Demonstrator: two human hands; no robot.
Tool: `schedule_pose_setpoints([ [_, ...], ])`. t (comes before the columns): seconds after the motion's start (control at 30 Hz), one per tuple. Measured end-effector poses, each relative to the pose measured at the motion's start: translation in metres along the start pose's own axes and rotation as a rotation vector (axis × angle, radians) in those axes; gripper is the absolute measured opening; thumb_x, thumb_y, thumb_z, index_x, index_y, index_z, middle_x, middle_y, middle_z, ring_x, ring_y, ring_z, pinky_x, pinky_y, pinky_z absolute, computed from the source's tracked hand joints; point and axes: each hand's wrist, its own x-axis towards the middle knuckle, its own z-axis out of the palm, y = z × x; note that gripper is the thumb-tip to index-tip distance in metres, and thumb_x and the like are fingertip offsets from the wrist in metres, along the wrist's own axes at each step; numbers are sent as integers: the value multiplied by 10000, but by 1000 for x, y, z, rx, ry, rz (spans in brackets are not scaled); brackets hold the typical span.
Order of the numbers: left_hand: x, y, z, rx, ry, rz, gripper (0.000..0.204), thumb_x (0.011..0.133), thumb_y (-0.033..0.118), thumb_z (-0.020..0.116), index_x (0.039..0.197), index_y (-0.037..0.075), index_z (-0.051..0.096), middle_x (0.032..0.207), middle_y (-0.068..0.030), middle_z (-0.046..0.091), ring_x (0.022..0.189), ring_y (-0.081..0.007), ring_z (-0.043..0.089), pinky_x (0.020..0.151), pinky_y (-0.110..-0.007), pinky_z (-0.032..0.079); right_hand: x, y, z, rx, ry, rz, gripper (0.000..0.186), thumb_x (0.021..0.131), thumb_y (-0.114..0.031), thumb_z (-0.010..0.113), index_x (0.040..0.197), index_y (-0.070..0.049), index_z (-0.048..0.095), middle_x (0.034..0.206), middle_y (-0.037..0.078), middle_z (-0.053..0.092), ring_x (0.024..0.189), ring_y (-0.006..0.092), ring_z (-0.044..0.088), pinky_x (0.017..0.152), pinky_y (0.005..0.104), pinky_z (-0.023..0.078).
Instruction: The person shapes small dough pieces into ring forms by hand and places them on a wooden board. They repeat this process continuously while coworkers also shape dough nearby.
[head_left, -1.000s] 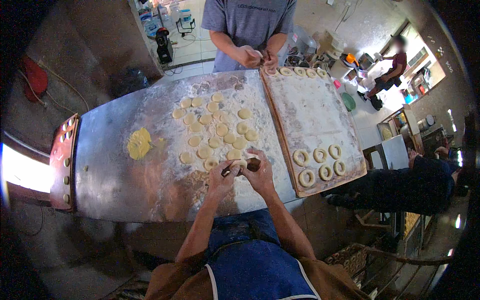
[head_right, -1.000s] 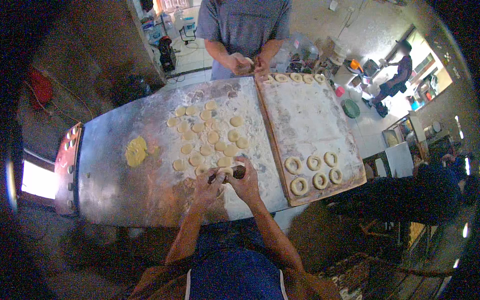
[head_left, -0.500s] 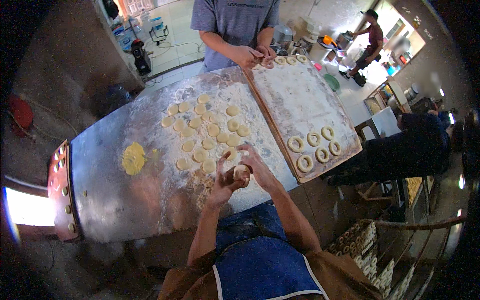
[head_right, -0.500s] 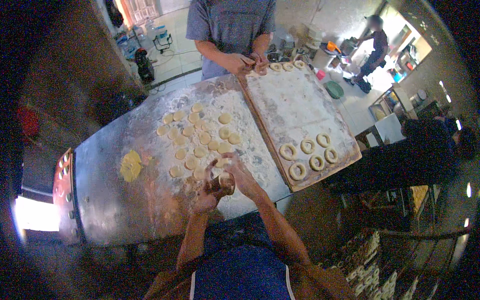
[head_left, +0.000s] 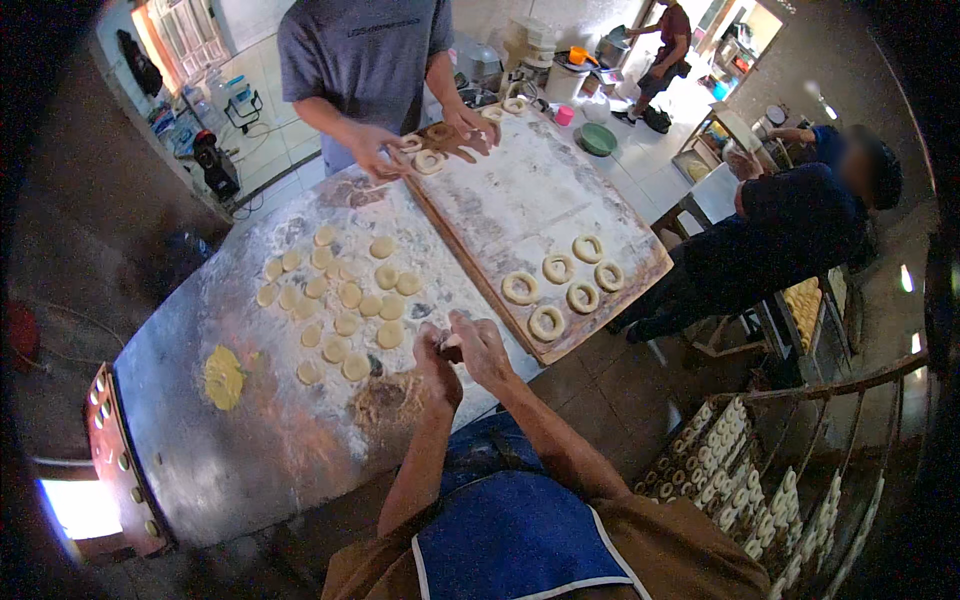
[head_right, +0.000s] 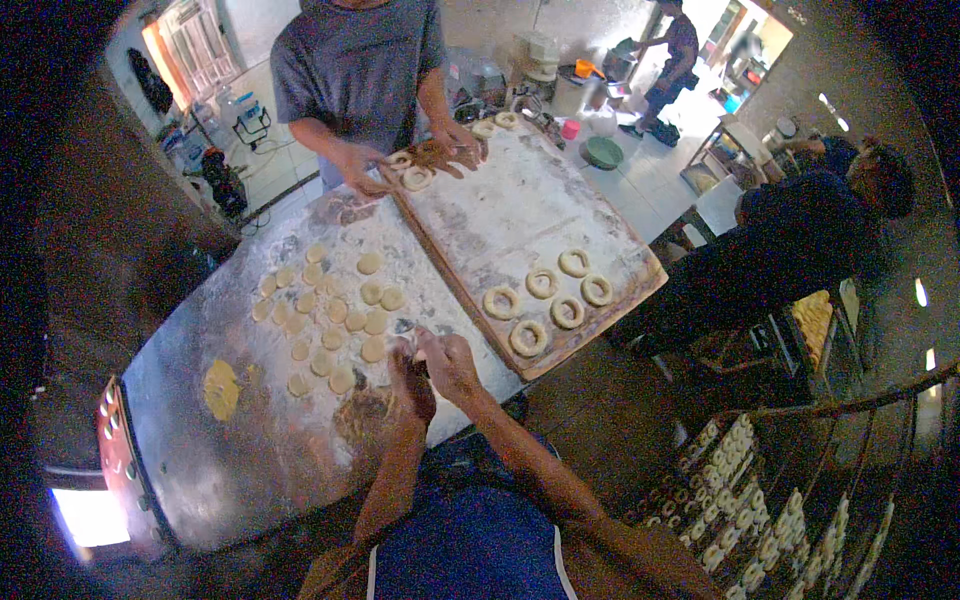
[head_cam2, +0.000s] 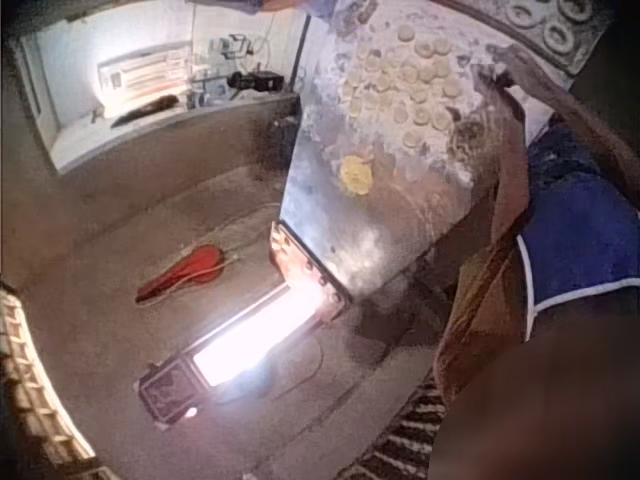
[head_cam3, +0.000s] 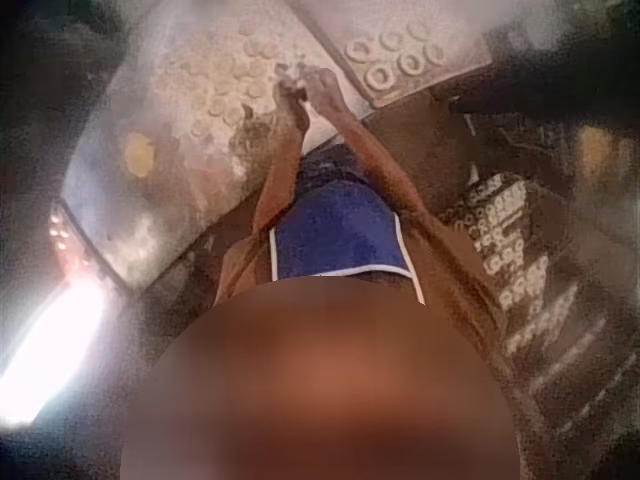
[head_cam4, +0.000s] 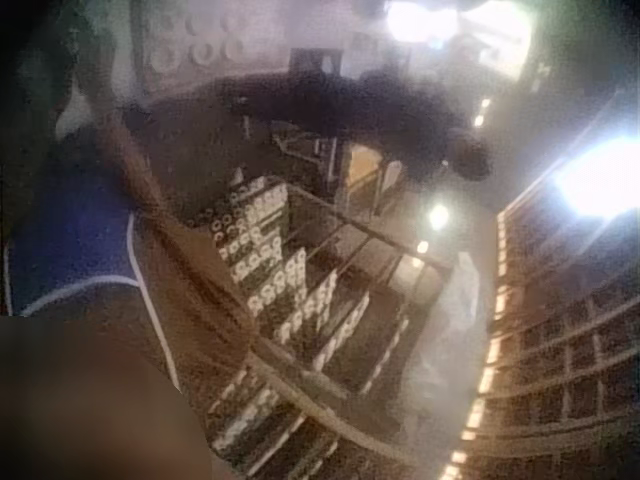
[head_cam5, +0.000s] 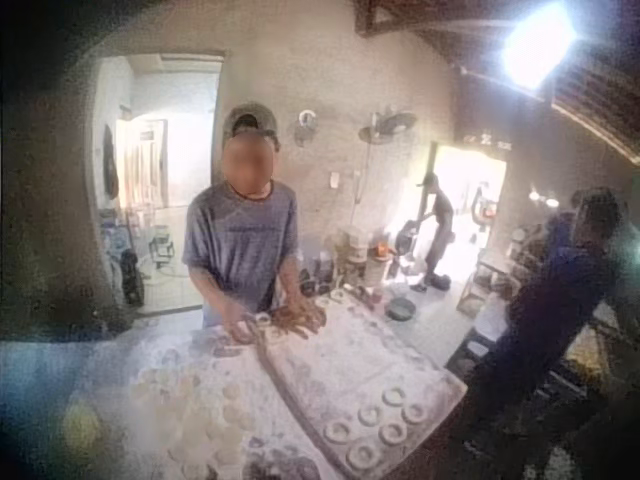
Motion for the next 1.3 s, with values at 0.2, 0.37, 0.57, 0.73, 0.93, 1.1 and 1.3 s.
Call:
schedule_pose_setpoints([
  [0.2, 17, -36, 20, 432, -105, 219, 227, 981, 256, 499, 815, 104, 468, 690, 26, 463, 634, -116, 490, 600, -278, 410, 5, -4, -53, -384, -84, -27, 495, 1004, -280, 419, 715, 35, 667, 624, 214, 588, 521, 299, 500, 570, 422, 437],
  [0.37, 25, -48, 46, 375, -279, 48, 310, 975, 308, 512, 851, 24, 498, 772, -2, 529, 698, -161, 535, 640, -323, 442, 15, 8, -94, -105, -25, -303, 430, 968, -338, 452, 871, 34, 646, 660, 188, 580, 573, 261, 525, 579, 403, 431],
  [0.57, 31, -97, 82, -221, 33, -283, 362, 977, 346, 517, 1046, -2, 586, 924, -109, 637, 784, -246, 593, 694, -343, 464, 31, 55, -144, -37, -38, -383, 388, 920, -325, 504, 709, -2, 551, 605, 157, 499, 525, 294, 470, 512, 417, 364],
  [0.73, 11, -122, 109, 1161, -377, 887, 322, 1020, 326, 425, 907, 56, 558, 813, -18, 544, 742, -187, 554, 702, -337, 462, 44, 42, -201, -306, -185, -387, 313, 875, -315, 552, 708, -51, 575, 633, 173, 541, 541, 340, 540, 508, 424, 411],
  [0.93, 16, -165, 161, 1277, -495, 1144, 344, 1003, 349, 423, 781, 91, 473, 698, -61, 513, 588, -226, 507, 576, -436, 442, 48, 48, -263, -221, 7, -446, 456, 918, -449, 473, 693, -62, 559, 622, 161, 523, 549, 356, 499, 523, 456, 381],
  [1.1, 20, -227, 204, 584, -174, -34, 369, 994, 335, 407, 786, 45, 502, 633, -141, 490, 577, -321, 518, 536, -436, 417, 38, 54, -306, -369, 212, -442, 413, 918, -371, 443, 684, -48, 552, 624, 164, 502, 574, 374, 487, 526, 446, 371],
  [1.3, 41, -280, 183, 978, -518, 427, 327, 997, 317, 458, 794, 67, 516, 681, -41, 505, 630, -153, 494, 582, -306, 411, 42, 33, -360, -82, 140, -428, 247, 811, -244, 674, 837, -2, 632, 745, 84, 606, 611, 210, 545, 569, 347, 441],
])
